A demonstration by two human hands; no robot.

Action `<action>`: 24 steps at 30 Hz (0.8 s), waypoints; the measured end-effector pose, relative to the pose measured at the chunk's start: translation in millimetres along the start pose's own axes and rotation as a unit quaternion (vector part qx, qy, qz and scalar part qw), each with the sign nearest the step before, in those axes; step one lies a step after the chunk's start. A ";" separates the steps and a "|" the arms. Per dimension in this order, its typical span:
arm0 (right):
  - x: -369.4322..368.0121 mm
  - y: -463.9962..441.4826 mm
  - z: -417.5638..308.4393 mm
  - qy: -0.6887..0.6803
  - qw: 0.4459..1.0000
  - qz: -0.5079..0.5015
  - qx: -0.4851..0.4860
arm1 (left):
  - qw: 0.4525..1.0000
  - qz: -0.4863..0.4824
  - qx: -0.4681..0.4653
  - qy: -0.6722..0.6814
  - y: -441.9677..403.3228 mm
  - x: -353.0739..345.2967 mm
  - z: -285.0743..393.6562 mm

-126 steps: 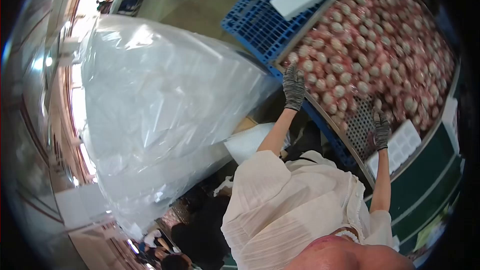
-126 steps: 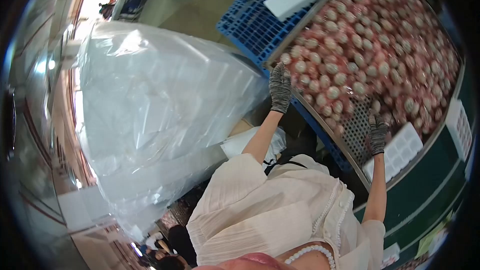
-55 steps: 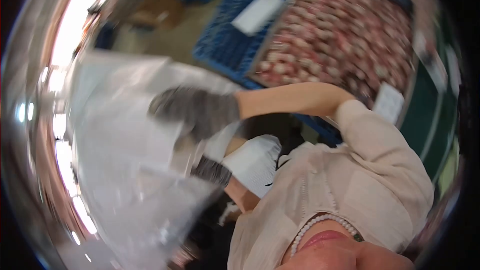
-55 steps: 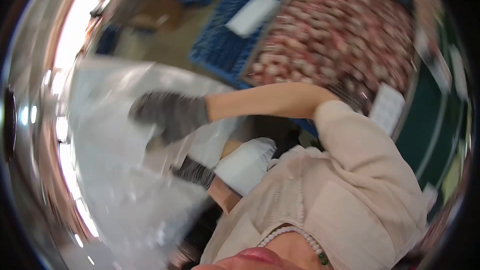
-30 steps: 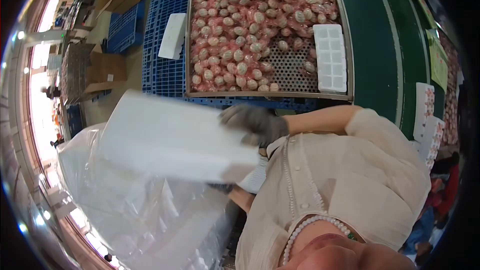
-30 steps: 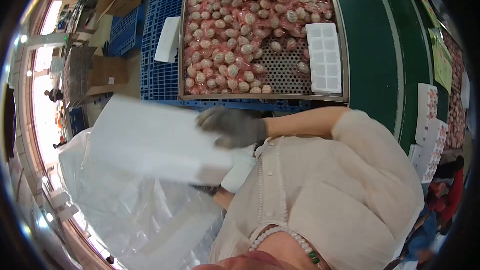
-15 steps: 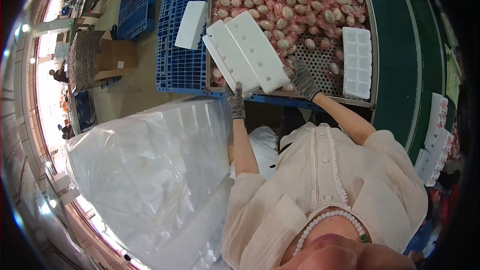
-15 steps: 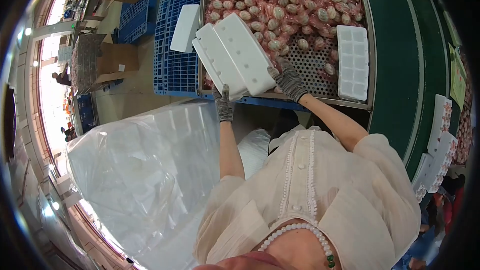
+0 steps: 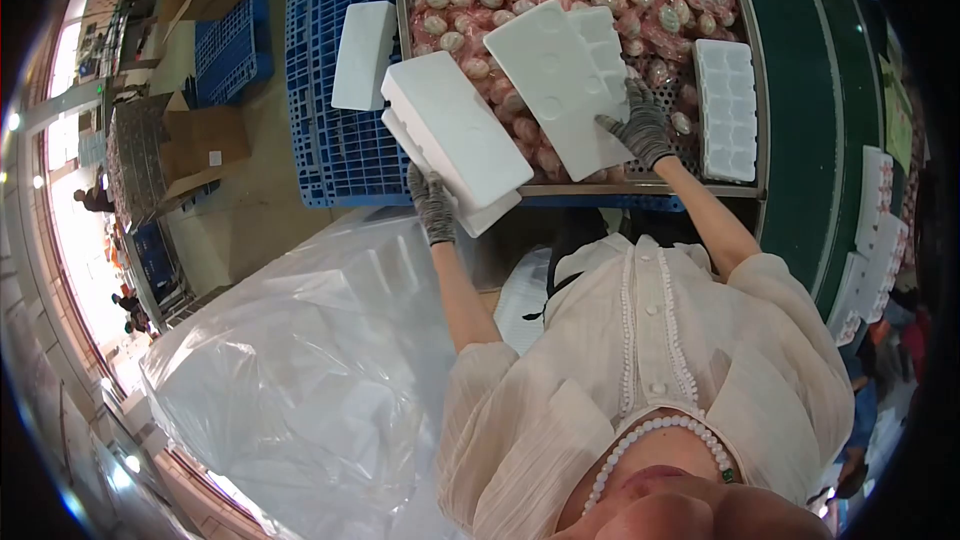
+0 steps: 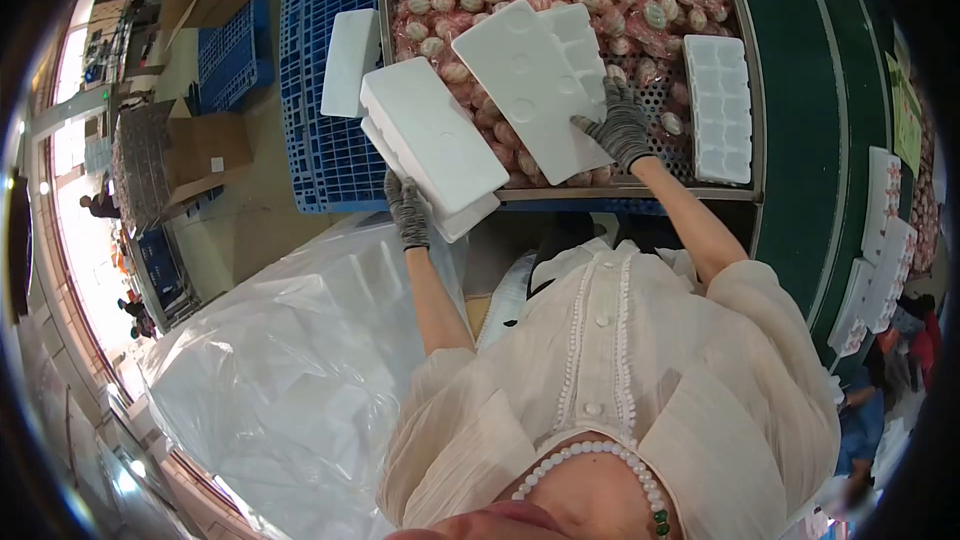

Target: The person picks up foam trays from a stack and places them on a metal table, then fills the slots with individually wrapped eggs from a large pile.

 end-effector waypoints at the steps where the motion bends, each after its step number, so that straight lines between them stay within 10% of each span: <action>1: -6.2 -2.5 6.5 -0.067 0.996 -0.056 -0.011 | 1.000 -0.007 0.002 -0.001 -11.6 12.1 -7.3; 5: -2.4 2.7 -6.9 -0.010 0.997 0.025 0.073 | 0.978 -0.019 0.112 0.176 -19.3 7.6 -25.7; 7: 0.2 3.1 -27.0 0.013 0.996 0.040 0.082 | 0.987 0.017 0.005 -0.163 -20.6 -0.6 -3.0; 13: -5.9 -6.5 -33.5 -0.055 0.997 0.056 0.005 | 0.998 -0.045 0.042 -0.030 -43.6 -6.8 -24.0; 16: -6.8 -2.8 -24.7 -0.070 0.997 0.016 -0.002 | 0.969 0.034 -0.030 0.245 -51.6 45.5 28.8; 18: -17.9 -1.5 -6.7 -0.031 0.999 0.025 0.009 | 0.967 0.213 -0.078 0.112 -60.9 104.6 43.5; 20: -23.6 -1.1 -0.1 -0.044 0.999 0.011 0.002 | 0.879 0.321 -0.087 -0.341 -58.9 126.7 93.4; 24: -27.4 -0.9 -2.1 -0.104 0.992 -0.060 -0.046 | 0.742 0.153 -0.083 -0.647 -96.7 84.5 76.4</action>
Point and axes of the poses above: each hand's wrist, its own y-axis away from the middle knuckle, its own x-axis out of the back of the hand, z = x × y, the point moved 8 cm from there along -y, towards the middle knuckle, and after that the axes turned 6 degrees about -z, right-handed, at the moved point
